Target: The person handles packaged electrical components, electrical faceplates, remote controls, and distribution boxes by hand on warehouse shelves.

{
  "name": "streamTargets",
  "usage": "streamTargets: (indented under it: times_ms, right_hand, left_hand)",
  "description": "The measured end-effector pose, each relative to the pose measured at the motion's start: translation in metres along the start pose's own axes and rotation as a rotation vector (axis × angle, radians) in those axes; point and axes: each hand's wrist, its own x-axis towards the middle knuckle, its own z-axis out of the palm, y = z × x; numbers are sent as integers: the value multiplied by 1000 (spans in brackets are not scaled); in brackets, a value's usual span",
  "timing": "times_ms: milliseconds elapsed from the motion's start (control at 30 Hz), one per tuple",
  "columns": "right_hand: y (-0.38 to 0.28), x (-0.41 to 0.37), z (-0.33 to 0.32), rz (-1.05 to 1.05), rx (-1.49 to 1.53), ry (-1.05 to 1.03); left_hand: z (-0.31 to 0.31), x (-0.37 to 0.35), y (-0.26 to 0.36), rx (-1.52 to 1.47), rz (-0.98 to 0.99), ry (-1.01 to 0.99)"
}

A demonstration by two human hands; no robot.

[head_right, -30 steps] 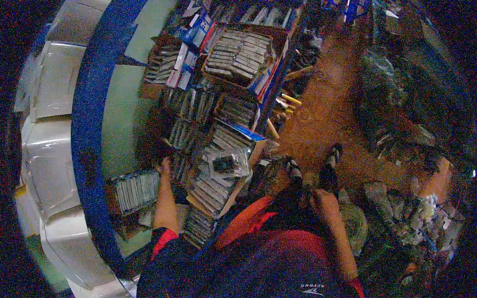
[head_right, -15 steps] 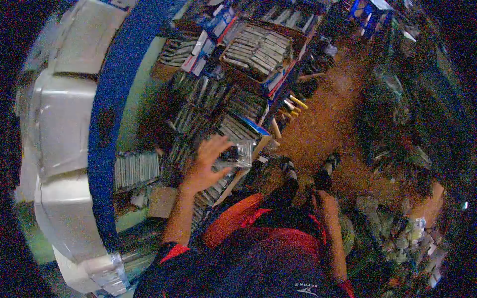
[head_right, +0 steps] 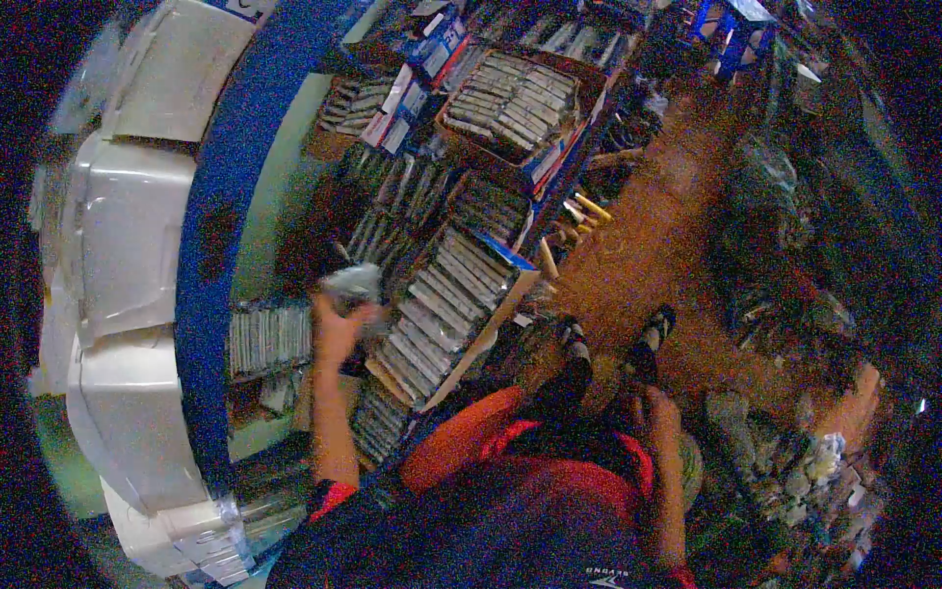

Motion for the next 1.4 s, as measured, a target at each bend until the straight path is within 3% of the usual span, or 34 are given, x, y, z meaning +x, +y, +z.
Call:
streamTargets:
  times_ms: [33,67,100,233,300,333,400,500,600,800,933,967,1033,1067,1167,1267,1400]
  right_hand:
    - [1,-1,-1,1,0,25]
    - [7,-3,2,12,-5,9]
    - [16,-6,7,26,-8,-2]
    - [31,-12,20,92,-74,-67]
    - [26,-19,27,46,-35,50]
    - [24,-22,29,23,-16,109]
    - [18,-23,23,96,-36,-14]
    - [9,-21,15,185,-42,-68]
    - [-14,-20,-2,260,-92,-76]
    - [7,-25,24,256,-35,-119]
    - [3,-26,22,220,-10,-90]
    - [0,-25,20,224,-10,-97]
    - [-4,-22,11,229,-14,-110]
    - [-12,-17,0,243,-36,-120]
    - [-28,-8,-25,239,-74,-128]
    - [-4,-5,-19,128,-31,-101]
    - [29,-5,-10,14,-16,-75]
  left_hand:
    - [-9,24,-45,-141,-32,-61]
    - [-18,29,-43,95,-38,140]
    - [-23,43,-73,136,-55,193]
    - [-4,105,-253,220,97,316]
    - [13,121,-258,302,177,328]
    - [22,120,-261,348,71,230]
    - [38,113,-242,468,-127,13]
    - [96,142,-379,267,-290,-256]
    - [117,137,-448,833,248,-252]
    - [69,130,-362,703,115,-114]
    - [61,123,-336,533,12,-168]
    - [65,137,-358,142,-165,-310]
    - [72,164,-402,-656,-681,-365]
    - [69,159,-395,-606,-664,-294]
    - [61,132,-361,-81,-325,-64]
    - [54,90,-328,16,-181,100]
    - [50,10,-282,29,-130,153]
